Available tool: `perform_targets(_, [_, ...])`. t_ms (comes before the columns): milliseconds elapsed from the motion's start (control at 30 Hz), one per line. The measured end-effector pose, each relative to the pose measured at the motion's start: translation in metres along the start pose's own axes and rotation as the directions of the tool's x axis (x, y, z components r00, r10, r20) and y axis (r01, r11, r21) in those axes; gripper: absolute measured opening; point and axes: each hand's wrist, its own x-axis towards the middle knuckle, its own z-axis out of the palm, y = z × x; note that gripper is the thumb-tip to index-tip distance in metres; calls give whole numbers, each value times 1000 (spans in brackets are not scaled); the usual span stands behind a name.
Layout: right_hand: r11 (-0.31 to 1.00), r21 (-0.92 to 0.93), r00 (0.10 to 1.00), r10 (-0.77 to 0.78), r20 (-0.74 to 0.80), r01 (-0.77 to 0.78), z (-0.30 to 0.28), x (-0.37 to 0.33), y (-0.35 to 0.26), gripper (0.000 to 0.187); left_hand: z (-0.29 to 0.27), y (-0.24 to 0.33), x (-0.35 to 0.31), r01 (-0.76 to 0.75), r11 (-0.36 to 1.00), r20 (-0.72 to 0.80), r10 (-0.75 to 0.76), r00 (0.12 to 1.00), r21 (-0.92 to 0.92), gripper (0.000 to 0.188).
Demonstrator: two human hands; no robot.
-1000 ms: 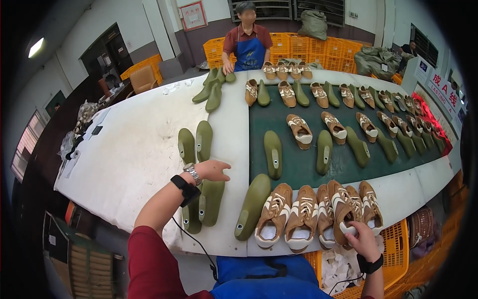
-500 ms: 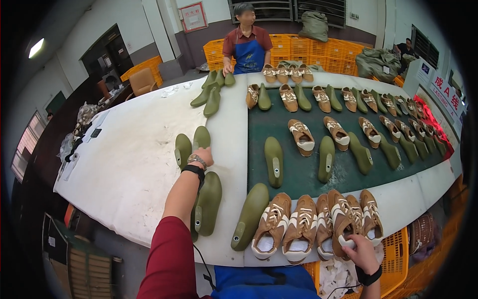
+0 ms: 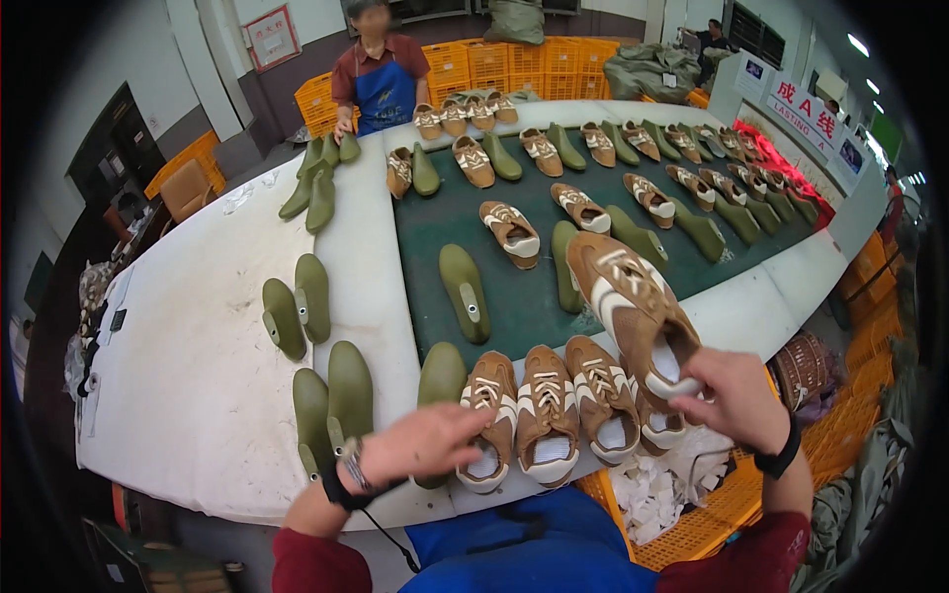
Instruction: Pairing sneakers with green shoe lasts and organizing them on a workstation.
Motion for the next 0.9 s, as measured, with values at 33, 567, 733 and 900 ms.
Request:
perform_targets(33, [990,-111,996,-84,29,87,-6,15,-5,23,13,9,-5,-33,999,-14,33,999,-21,54])
perform_targets(567, [995,76,982,-73,172,61,246,381,-73,34,115,6,-38,268,963,-549,-205,810,35,43])
perform_targets(733, [998,34,972,44,231,-53,349,393,-46,35,119,5,-31,261,965,-532,-226,816,-9,41])
perform_targets(900, [911,404,949,-51,312,-84,324,385,-58,43,120,8,-34,280,960,-541,-225,810,20,43])
